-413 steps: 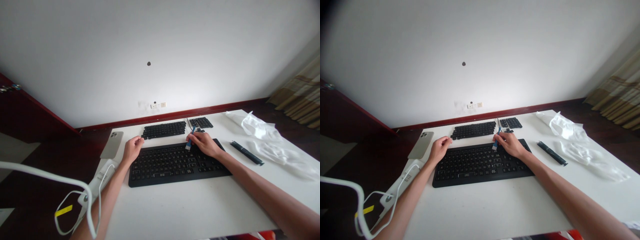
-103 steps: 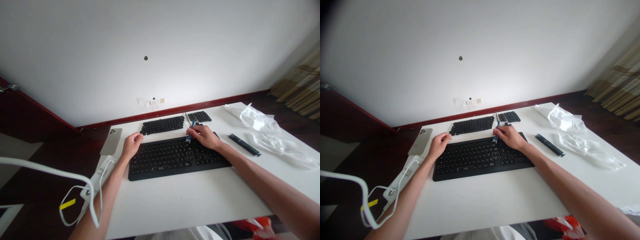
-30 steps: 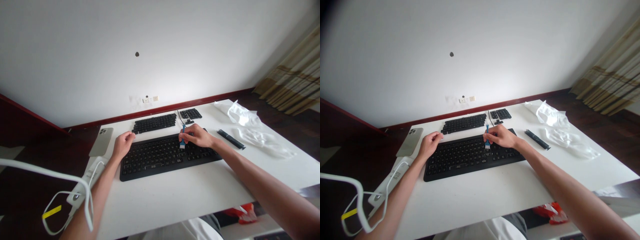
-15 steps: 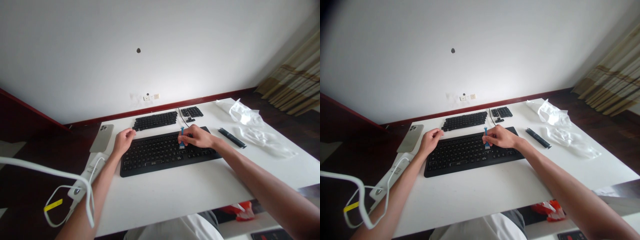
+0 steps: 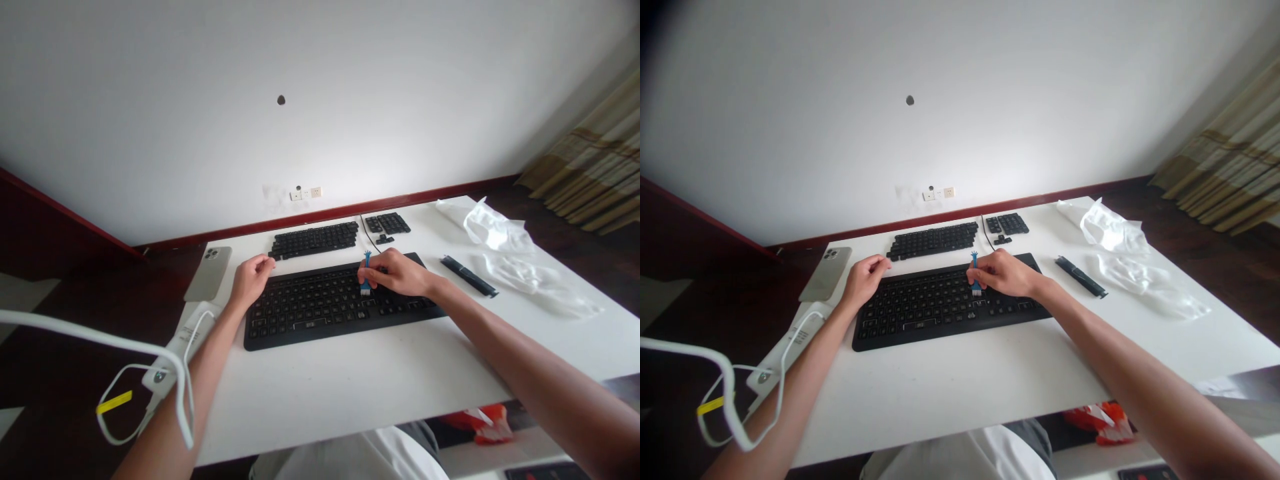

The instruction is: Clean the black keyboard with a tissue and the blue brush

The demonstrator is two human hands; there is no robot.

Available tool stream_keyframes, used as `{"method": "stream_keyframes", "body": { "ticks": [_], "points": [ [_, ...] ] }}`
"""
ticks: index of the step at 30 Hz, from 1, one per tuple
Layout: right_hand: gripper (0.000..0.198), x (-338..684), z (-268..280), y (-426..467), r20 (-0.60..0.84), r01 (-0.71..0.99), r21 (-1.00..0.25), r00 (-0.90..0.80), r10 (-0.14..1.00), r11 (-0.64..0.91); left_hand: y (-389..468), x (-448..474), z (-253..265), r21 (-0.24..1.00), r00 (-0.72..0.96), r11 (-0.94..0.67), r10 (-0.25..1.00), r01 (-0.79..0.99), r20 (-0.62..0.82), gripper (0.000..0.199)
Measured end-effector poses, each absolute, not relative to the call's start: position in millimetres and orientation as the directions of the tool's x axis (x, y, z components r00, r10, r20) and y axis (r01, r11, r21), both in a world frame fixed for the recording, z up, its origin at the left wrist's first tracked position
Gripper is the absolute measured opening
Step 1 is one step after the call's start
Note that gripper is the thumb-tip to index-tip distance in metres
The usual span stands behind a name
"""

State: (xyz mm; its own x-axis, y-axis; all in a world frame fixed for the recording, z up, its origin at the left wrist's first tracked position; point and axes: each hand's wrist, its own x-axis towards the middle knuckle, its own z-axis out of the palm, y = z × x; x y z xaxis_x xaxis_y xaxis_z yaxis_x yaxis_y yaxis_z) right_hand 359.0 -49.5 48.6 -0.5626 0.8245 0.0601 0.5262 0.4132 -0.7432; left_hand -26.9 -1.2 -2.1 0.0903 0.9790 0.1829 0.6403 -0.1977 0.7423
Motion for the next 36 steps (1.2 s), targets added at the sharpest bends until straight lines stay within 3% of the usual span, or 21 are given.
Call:
{"method": "stream_keyframes", "body": {
  "ticks": [27, 36],
  "points": [
    [0.049, 358.1, 48.3, -50.9, 0.041, 0.546, -0.745, -0.535, 0.844, 0.383, -3.1, -25.8, -0.4, 0.748, 0.097, -0.196, 0.980, 0.635, 0.175, 0.040],
    [0.049, 358.7, 46.3, -49.5, 0.128, 0.631, -0.645, -0.467, 0.875, 0.431, -4.0, -27.0, -0.3, 0.748, 0.097, -0.193, 0.981, 0.635, 0.170, 0.040]
  ]
}}
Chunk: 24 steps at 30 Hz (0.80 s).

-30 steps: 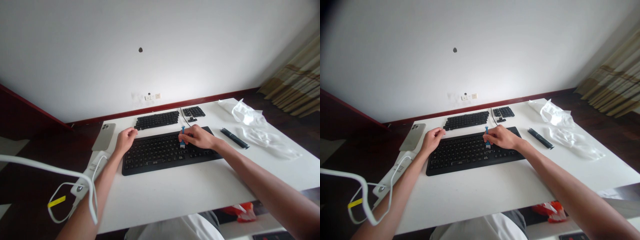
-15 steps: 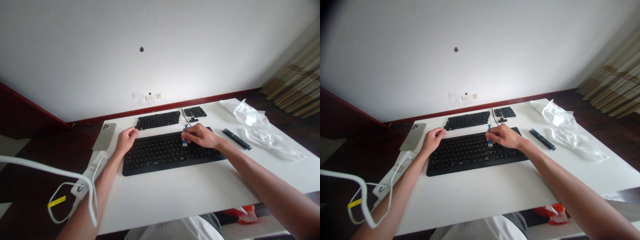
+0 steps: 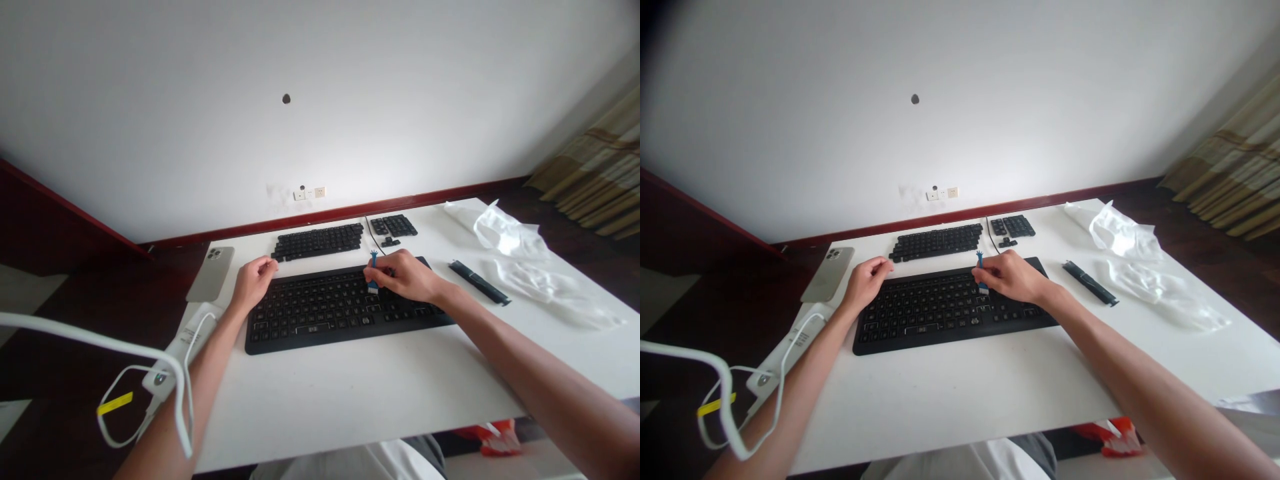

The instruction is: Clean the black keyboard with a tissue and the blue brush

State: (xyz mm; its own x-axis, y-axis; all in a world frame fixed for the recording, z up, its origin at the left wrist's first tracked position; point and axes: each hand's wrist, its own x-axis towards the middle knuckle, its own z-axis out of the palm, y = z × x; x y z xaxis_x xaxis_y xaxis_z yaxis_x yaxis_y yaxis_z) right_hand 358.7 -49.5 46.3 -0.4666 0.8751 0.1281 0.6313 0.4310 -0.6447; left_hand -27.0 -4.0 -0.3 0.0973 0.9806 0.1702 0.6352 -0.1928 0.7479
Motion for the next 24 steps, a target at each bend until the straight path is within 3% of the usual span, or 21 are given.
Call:
{"method": "stream_keyframes", "body": {
  "ticks": [24],
  "points": [
    [0.048, 358.3, 40.5, -46.8, 0.163, 0.653, -0.656, -0.367, 0.916, 0.378, -4.3, -25.6, 1.2, 0.748, 0.104, -0.201, 0.979, 0.632, 0.176, 0.039]
  ]
}}
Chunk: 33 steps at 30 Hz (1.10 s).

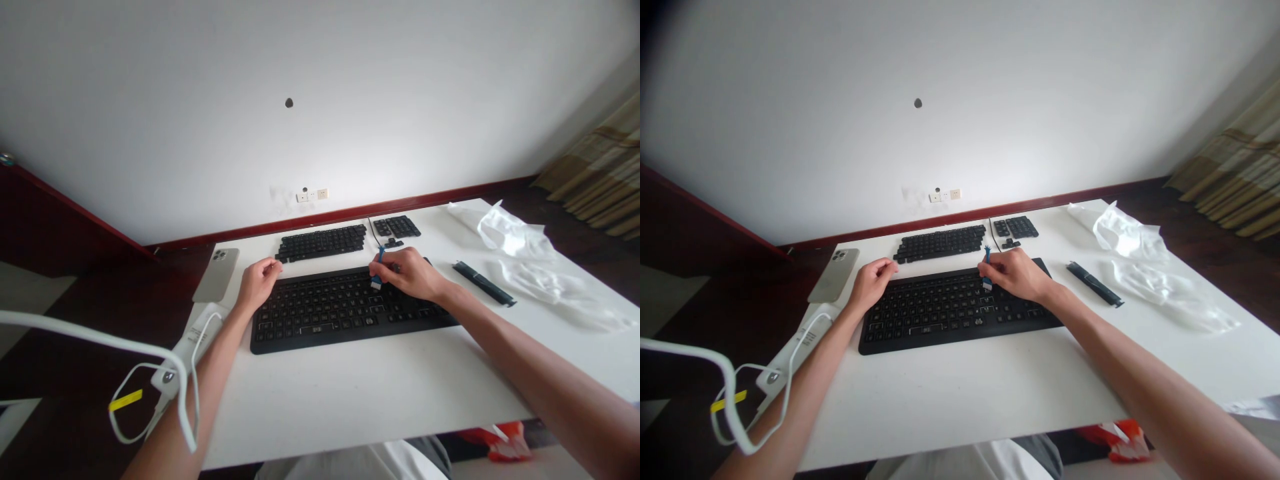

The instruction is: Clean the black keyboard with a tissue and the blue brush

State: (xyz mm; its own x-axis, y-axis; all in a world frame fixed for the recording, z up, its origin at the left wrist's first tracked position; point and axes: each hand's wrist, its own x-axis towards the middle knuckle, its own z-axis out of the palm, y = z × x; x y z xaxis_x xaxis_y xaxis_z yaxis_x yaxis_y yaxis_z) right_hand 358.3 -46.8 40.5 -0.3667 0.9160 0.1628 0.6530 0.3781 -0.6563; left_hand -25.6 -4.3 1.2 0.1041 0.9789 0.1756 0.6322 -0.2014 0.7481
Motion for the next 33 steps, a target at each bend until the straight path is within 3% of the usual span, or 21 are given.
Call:
{"method": "stream_keyframes", "body": {
  "ticks": [26, 33],
  "points": [
    [0.046, 356.6, 44.8, -48.7, 0.169, 0.640, -0.679, -0.342, 0.924, 0.361, -4.8, -25.7, 1.4, 0.745, 0.114, -0.209, 0.977, 0.633, 0.178, 0.039],
    [0.047, 353.2, 41.2, -50.1, 0.104, 0.585, -0.733, -0.409, 0.907, 0.348, -4.8, -25.9, 1.2, 0.742, 0.104, -0.205, 0.978, 0.638, 0.181, 0.038]
  ]
}}
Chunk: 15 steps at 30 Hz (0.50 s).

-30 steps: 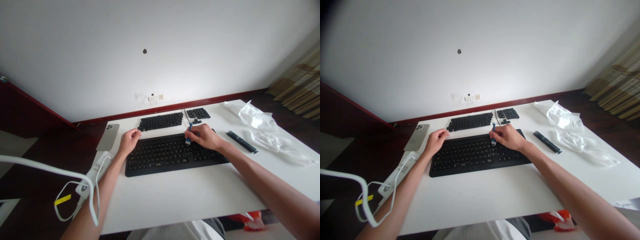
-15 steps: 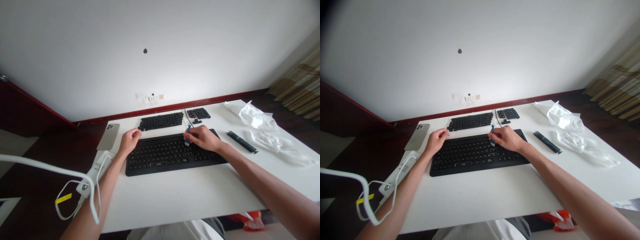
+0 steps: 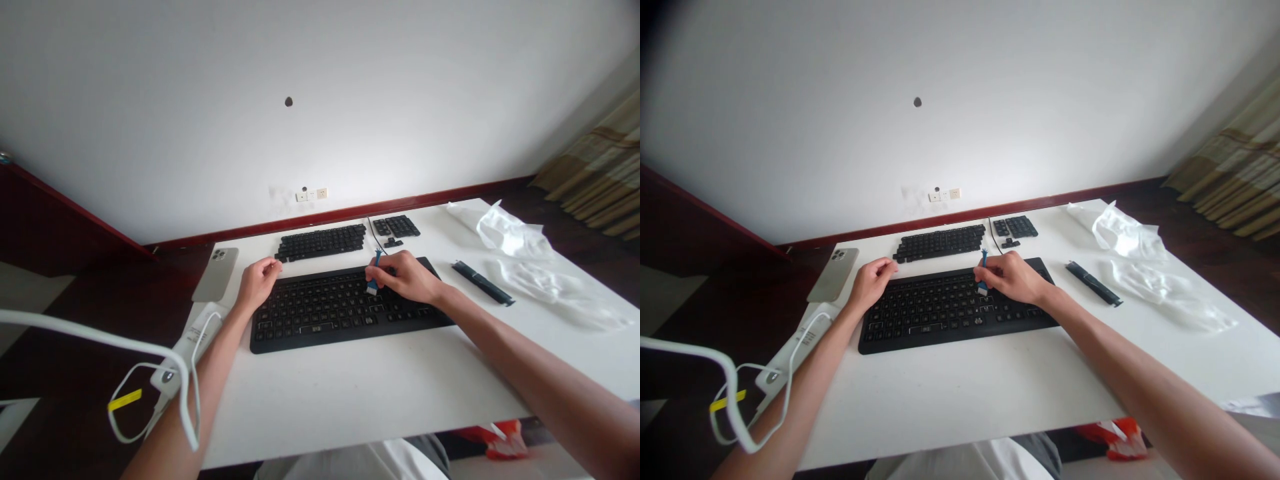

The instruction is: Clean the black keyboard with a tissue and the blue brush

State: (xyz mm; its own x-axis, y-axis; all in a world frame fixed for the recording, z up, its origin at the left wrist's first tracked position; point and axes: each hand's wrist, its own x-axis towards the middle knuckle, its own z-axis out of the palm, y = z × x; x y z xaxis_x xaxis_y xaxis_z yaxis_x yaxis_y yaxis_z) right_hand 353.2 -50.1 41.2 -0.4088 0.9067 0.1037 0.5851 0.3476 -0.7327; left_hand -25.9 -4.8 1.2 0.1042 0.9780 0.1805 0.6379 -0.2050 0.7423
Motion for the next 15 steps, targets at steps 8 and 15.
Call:
{"method": "stream_keyframes", "body": {
  "ticks": [8, 15],
  "points": [
    [0.048, 356.7, 40.3, -48.2, 0.121, 0.607, -0.716, -0.380, 0.917, 0.346, -4.2, -26.7, -0.7, 0.749, 0.110, -0.208, 0.978, 0.629, 0.179, 0.037],
    [0.049, 356.3, 43.1, -48.4, 0.231, 0.593, -0.691, -0.360, 0.904, 0.412, -4.5, -27.5, -2.1, 0.747, 0.115, -0.213, 0.977, 0.629, 0.181, 0.038]
  ]
}}
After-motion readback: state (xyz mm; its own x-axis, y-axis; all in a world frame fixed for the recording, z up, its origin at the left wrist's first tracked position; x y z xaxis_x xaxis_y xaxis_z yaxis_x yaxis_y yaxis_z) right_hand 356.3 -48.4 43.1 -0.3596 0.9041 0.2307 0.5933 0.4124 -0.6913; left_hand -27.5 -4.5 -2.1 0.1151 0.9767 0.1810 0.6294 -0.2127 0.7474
